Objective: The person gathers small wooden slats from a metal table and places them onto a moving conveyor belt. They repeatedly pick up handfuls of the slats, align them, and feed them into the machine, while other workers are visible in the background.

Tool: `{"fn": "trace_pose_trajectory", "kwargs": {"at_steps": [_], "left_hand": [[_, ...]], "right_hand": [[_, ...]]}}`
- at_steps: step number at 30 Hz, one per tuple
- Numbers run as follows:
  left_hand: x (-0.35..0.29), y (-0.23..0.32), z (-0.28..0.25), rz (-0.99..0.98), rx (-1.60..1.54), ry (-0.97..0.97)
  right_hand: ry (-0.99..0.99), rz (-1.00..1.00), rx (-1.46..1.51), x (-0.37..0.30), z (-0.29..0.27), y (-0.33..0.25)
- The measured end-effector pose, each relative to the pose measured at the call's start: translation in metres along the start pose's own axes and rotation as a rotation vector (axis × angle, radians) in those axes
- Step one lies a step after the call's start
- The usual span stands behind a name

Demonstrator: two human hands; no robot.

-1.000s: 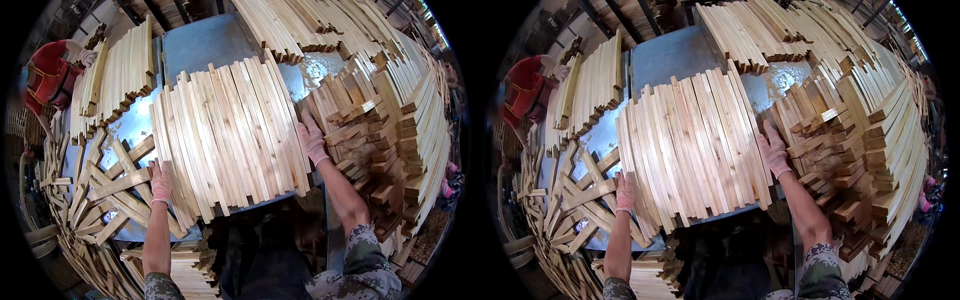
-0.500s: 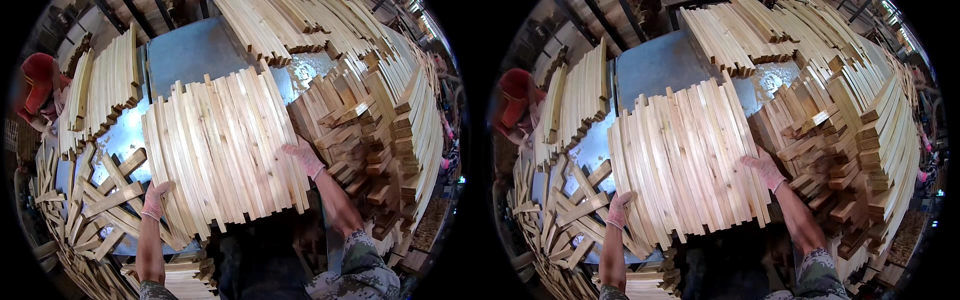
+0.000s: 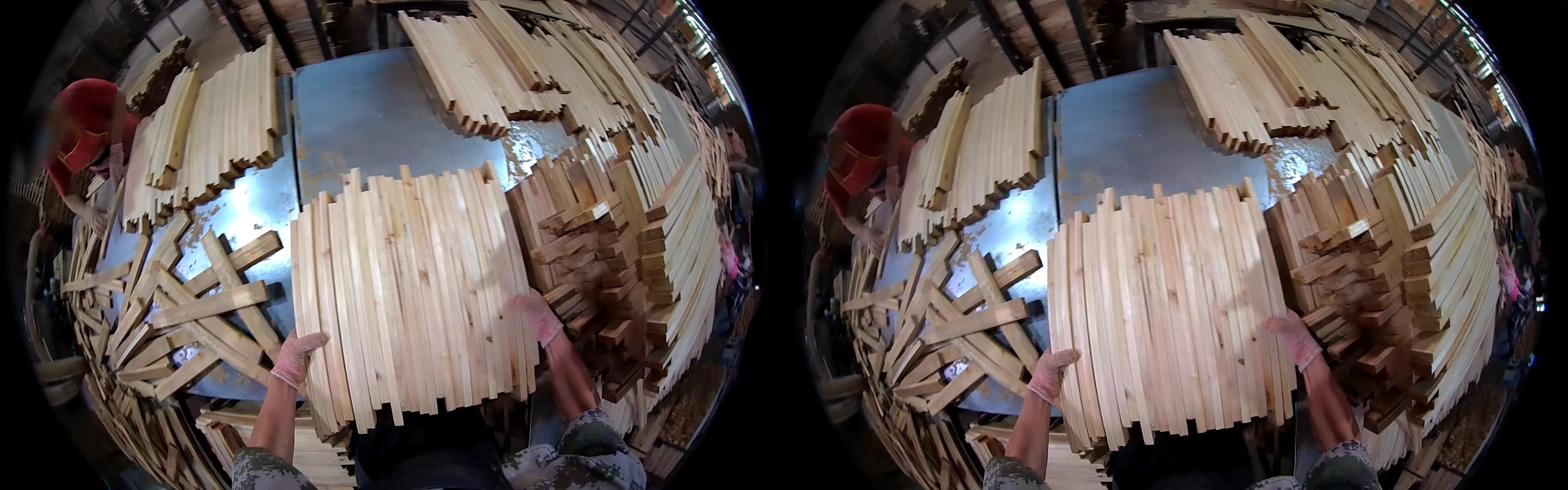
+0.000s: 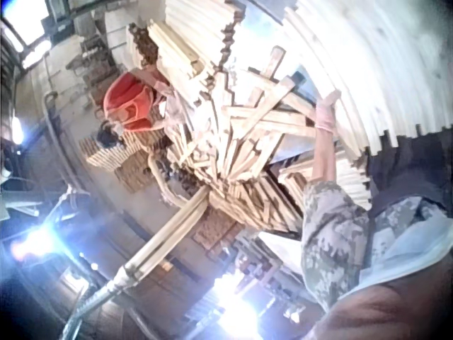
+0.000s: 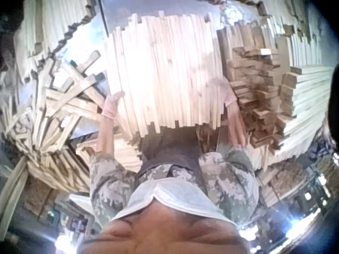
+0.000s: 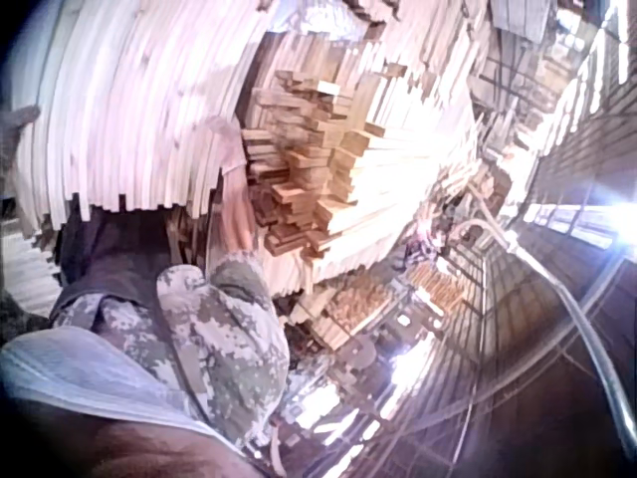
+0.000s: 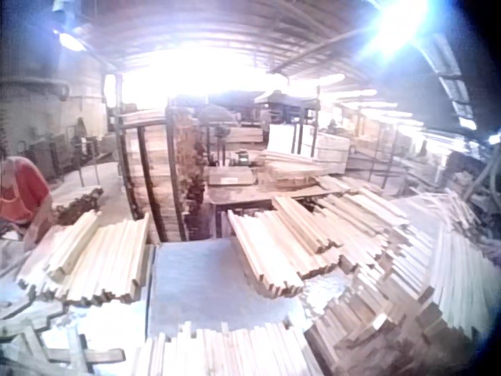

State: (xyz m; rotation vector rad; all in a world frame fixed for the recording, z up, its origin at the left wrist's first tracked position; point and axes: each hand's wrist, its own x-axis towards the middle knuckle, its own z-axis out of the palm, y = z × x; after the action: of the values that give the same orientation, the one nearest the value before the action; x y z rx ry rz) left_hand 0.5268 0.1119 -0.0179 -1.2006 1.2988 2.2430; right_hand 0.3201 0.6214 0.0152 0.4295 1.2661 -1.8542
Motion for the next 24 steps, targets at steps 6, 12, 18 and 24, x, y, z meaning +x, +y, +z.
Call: {"fn": "trace_pose_trajectory", "kwargs": {"at_steps": [6, 12, 18, 24], "left_hand": [[-0.074, 0.015, 0.018, 0.095, -0.024, -0.039], [-0.186, -0.024, -0.005, 0.191, -0.038, 0.112], [-0.347, -0.096, 0.024, 0.442, -0.295, 0.252], [-0.511, -0.232, 0.06, 0.638, -0.532, 0.48]], "right_hand": [[-0.061, -0.132, 0.042, -0.026, -0.011, 0.03], [-0.238, -0.05, -0.107, -0.031, -0.017, 0.037], [-0.359, -0.094, -0.404, -0.023, 0.02, 0.037], [-0.851, 0.085, -0.508, -0.092, 0.133, 0.024]]}}
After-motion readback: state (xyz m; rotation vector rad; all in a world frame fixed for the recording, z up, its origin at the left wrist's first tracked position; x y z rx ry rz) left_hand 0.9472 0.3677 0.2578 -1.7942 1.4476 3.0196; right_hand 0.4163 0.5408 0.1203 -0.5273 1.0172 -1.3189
